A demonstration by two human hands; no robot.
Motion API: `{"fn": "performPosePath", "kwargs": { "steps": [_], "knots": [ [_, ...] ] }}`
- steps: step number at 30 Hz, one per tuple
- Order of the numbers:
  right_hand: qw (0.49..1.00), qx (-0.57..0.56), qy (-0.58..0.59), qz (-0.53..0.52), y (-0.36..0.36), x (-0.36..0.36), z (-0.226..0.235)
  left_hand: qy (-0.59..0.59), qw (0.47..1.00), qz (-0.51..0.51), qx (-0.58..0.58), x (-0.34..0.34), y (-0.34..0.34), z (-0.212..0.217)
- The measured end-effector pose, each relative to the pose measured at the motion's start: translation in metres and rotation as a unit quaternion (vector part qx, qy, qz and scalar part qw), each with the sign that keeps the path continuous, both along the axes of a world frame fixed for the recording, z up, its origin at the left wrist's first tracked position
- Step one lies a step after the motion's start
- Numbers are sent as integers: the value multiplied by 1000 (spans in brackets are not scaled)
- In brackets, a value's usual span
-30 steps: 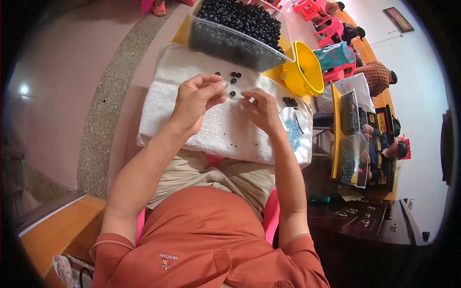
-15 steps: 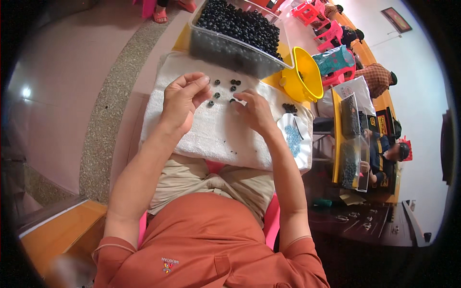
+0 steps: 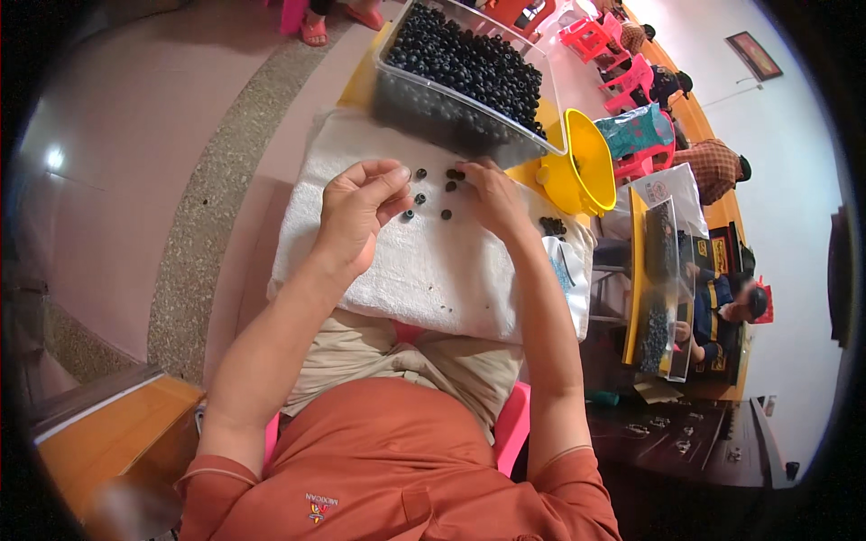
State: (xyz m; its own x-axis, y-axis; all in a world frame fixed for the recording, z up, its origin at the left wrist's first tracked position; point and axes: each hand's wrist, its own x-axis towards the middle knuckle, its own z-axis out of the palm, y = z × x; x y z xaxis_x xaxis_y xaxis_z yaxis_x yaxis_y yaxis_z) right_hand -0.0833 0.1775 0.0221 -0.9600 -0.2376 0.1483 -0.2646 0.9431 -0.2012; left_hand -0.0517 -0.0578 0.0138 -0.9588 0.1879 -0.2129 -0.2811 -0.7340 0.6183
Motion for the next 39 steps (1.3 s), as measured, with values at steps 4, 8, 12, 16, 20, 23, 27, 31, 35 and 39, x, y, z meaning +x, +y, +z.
{"fn": "performPosePath", "kwargs": {
  "steps": [4,8,12,16,20,23,27,31,35,39],
  "knots": [
    [1000,11,-16,2,-2,-8,-5,0,1000,0,5,-1,0,-1],
    [998,6,-54,17,4,-10,-7,-4,1000,1,3,-2,-1,-1],
    [996,-28,-82,29,1,-3,-2,-6,1000,-10,10,-4,0,-9],
    [997,0,-17,78,-8,8,19,-18,1000,-9,-1,-3,1,-4],
    [970,-205,82,99,-13,-2,78,-32,999,-7,-16,-2,-1,3],
    [978,-115,158,78,-13,-30,124,-28,999,-18,-6,1,-3,1],
    [982,-142,-86,86,33,-98,107,-32,999,-40,1,2,6,-3],
    [982,-59,-168,69,26,-133,98,-41,998,-42,-3,3,4,-1],
    [981,87,-43,167,25,-156,85,-45,998,-45,-7,1,4,-3],
    [984,94,-68,135,24,-174,65,-49,997,-58,2,2,6,2]
  ]
}}
